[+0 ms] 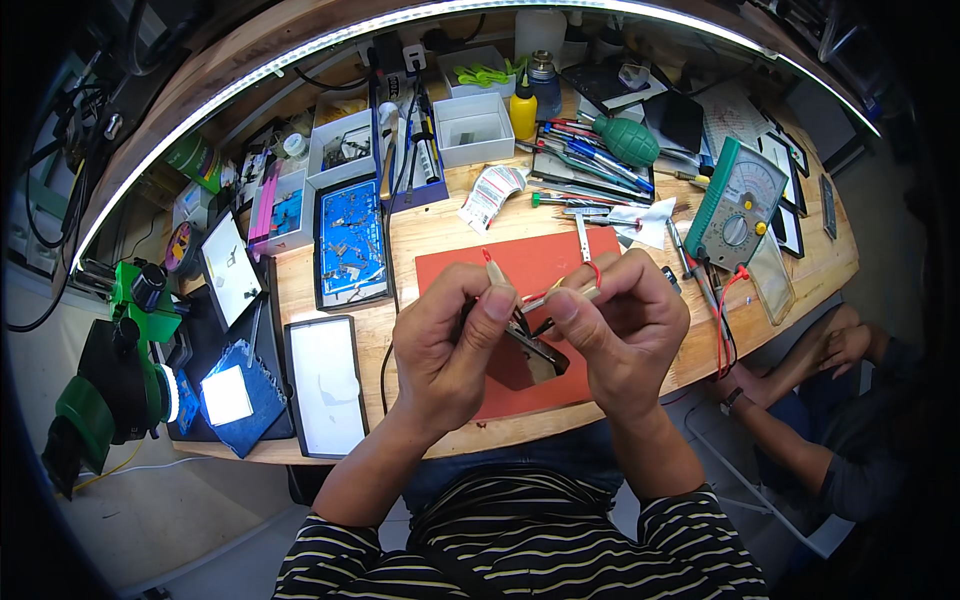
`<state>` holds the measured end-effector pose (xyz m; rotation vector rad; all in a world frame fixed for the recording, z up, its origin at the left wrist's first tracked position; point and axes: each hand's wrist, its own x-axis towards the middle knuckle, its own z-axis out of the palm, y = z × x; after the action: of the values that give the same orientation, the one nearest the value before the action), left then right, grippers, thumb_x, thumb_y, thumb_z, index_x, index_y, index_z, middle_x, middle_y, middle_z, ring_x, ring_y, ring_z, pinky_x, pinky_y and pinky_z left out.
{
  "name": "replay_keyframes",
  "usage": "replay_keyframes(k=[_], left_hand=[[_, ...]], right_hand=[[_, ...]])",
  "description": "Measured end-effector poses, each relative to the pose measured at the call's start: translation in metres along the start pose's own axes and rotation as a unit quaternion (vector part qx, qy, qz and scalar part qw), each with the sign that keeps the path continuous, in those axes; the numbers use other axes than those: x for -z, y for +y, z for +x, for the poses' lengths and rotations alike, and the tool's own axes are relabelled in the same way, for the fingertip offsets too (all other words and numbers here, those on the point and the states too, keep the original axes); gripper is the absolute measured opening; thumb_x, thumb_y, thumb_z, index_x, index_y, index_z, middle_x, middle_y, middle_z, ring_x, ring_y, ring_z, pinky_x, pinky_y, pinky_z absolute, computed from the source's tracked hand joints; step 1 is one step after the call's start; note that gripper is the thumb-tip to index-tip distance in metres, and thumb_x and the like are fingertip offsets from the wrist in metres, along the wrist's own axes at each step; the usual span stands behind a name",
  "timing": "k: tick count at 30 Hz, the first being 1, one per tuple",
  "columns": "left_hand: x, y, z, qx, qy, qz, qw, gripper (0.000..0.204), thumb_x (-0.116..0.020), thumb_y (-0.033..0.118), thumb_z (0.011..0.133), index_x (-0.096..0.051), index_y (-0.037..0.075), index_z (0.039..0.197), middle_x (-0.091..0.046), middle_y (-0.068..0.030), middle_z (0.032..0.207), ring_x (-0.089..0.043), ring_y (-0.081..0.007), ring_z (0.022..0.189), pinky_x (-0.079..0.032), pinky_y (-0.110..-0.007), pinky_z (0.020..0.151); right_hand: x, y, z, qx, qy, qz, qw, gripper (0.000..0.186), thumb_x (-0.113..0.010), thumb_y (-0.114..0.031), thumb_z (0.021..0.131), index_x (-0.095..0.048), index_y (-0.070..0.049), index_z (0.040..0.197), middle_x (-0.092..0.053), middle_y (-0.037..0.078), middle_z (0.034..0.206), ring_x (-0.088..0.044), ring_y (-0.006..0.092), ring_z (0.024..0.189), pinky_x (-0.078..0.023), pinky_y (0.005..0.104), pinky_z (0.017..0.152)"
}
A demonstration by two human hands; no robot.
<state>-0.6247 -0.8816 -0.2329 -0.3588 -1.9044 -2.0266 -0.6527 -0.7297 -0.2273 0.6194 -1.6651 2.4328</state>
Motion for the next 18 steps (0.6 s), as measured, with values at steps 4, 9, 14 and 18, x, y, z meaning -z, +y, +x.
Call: replay_keyframes(k=[4,9,14,18], left_hand=[[0.0011,-0.0001,-0.0003,0.011,-0.006,-0.01,1.0,0.015,-0.052,0.013,0.1,-0.053,0.0,0.092,-0.055,-0.0055,0.08,-0.055,-0.0129,0.077,-0.046,-0.027,0.072],[0.0014,-0.002,0.0002,0.003,-0.007,-0.014,1.0,0.014,-0.052,0.013,0.099,-0.053,0.0,0.092,-0.055,-0.0058,0.08,-0.055,-0.0131,0.077,-0.047,-0.028,0.073],[0.0014,-0.002,0.0003,0.003,-0.01,-0.008,1.0,0.015,-0.052,0.013,0.099,-0.053,0.0,0.091,-0.057,-0.0062,0.081,-0.056,-0.013,0.077,-0.047,-0.028,0.073],[0.002,0.0003,-0.0011,0.017,-0.009,0.007,1.0,0.016,-0.053,0.014,0.1,-0.053,0.0,0.091,-0.058,-0.0065,0.082,-0.056,-0.0128,0.077,-0.047,-0.027,0.073]], right_hand=[[0.0004,0.0,0.0014,-0.029,-0.003,0.052,0.998,0.018,-0.071,0.003,0.084,-0.054,0.0,0.085,-0.063,0.007,0.082,-0.062,0.0065,0.069,-0.052,0.0186,0.063],[0.0008,0.0003,0.0029,-0.042,-0.006,0.088,0.995,0.016,-0.07,0.001,0.086,-0.054,0.0,0.085,-0.064,0.008,0.081,-0.063,0.0078,0.069,-0.055,0.0201,0.061],[0.0013,0.0011,0.0032,-0.053,-0.005,0.117,0.992,0.015,-0.07,0.0,0.086,-0.055,0.0,0.084,-0.064,0.008,0.079,-0.063,0.0085,0.068,-0.057,0.0214,0.061],[0.0013,0.0004,0.0025,-0.038,-0.001,0.115,0.993,0.016,-0.07,0.001,0.086,-0.054,0.0,0.084,-0.063,0.008,0.078,-0.063,0.0086,0.068,-0.055,0.0218,0.061]])
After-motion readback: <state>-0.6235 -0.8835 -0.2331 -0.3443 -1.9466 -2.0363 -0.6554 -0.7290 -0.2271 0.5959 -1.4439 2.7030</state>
